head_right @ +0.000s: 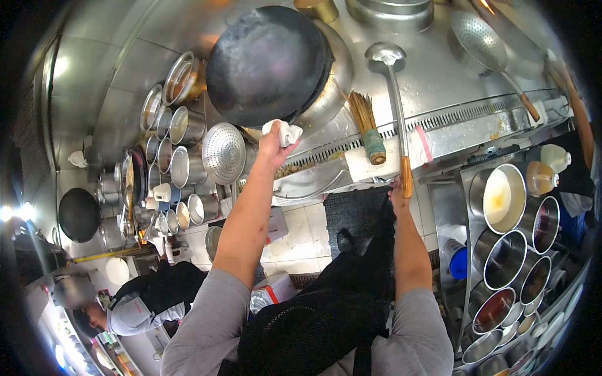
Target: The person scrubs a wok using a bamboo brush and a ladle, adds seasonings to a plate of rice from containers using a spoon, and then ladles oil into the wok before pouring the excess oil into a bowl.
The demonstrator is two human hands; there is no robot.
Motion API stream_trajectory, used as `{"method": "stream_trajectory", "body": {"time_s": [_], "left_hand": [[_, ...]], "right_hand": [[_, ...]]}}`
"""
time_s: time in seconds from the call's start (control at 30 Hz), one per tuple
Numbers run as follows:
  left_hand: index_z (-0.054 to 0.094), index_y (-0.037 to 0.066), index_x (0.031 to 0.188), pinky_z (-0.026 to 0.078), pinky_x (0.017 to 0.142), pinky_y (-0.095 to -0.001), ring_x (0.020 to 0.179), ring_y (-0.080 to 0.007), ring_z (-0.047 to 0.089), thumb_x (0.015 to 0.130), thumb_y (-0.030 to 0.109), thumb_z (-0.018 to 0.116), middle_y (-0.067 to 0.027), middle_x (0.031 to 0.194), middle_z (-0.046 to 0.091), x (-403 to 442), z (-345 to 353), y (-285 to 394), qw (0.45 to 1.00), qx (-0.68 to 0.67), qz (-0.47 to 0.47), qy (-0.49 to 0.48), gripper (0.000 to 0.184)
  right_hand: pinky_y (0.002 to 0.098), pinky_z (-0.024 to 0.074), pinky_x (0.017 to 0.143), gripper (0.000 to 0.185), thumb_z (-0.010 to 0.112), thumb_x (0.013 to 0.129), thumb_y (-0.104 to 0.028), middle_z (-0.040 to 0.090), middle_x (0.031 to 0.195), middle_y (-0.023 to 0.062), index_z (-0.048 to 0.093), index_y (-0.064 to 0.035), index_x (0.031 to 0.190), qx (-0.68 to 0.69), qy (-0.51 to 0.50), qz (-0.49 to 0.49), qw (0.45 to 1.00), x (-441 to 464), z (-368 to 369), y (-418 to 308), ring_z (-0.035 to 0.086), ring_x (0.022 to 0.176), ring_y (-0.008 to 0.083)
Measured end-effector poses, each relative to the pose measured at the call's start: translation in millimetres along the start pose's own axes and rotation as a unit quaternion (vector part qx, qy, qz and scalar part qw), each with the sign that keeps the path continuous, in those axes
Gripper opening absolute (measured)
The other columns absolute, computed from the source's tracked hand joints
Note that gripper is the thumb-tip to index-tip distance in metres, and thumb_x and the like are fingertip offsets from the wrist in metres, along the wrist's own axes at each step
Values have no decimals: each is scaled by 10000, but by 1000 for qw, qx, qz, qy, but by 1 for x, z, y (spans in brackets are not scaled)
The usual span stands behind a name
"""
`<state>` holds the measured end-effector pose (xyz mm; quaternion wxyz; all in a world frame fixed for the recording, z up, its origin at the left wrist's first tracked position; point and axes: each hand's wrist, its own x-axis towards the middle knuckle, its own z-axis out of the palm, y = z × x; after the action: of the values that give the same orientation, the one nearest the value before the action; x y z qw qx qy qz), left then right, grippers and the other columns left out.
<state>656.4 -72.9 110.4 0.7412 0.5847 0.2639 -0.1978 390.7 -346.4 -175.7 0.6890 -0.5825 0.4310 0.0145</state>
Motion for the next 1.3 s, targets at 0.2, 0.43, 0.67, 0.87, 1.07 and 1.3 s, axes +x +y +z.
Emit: {"method": "stream_trajectory", "body": {"time_s": [0.2, 0.43, 0.67, 0.87, 1.07, 1.3], "left_hand": [[516, 66, 1348, 612, 884, -500, 1120, -327, 666, 1054, 363, 564, -150, 1279, 630, 5, -6, 0, 1000, 25, -13, -3, 421], [518, 93, 1352, 619, 817, -518, 1086, -328, 667, 1036, 329, 585, -133, 1270, 624, 11, -12, 2, 1000, -10, -18, -6, 400], [563, 40, 1254, 613, 700, -482, 927, -314, 712, 1001, 315, 631, -143, 1131, 678, -4, -9, 0, 999, -45, 9, 25, 379], [473, 56, 1295, 596, 683, -456, 940, -290, 699, 989, 325, 662, -138, 1127, 662, 0, -27, -9, 997, -73, 29, -13, 448], [537, 130, 1293, 575, 808, -450, 1002, -237, 679, 1024, 434, 599, -65, 1156, 678, -80, -76, -15, 975, -171, 1, -143, 410], [526, 128, 1404, 536, 995, -534, 1141, -291, 651, 1051, 448, 537, -80, 1254, 665, -191, -195, -62, 910, -256, -48, -324, 477]], "right_hand": [[246, 442, 418, 318, 586, 1044, -375, 625, 856, 20, 584, -129, 1246, 33, 15, 19, 999, -35, -13, -2, 541, 525, 89], [301, 462, 419, 251, 578, 1045, -323, 611, 739, 26, 632, -80, 1075, -58, -92, 98, 989, -79, -49, 45, 552, 508, 139], [344, 514, 442, 255, 588, 983, -265, 670, 767, 100, 701, -39, 1020, -167, -111, 156, 967, -157, -94, 72, 644, 580, 185], [371, 582, 593, 423, 586, 998, -295, 729, 969, 159, 599, 11, 1290, -219, -89, 191, 953, -194, -124, 20, 691, 700, 230], [378, 539, 568, 357, 573, 1000, -326, 697, 959, 103, 623, -62, 1236, -190, -29, 138, 972, -202, -144, -16, 652, 693, 197], [447, 586, 663, 376, 599, 986, -327, 725, 1055, 145, 659, -15, 1188, -323, -58, 42, 944, -205, -150, -1, 726, 808, 279]]}}
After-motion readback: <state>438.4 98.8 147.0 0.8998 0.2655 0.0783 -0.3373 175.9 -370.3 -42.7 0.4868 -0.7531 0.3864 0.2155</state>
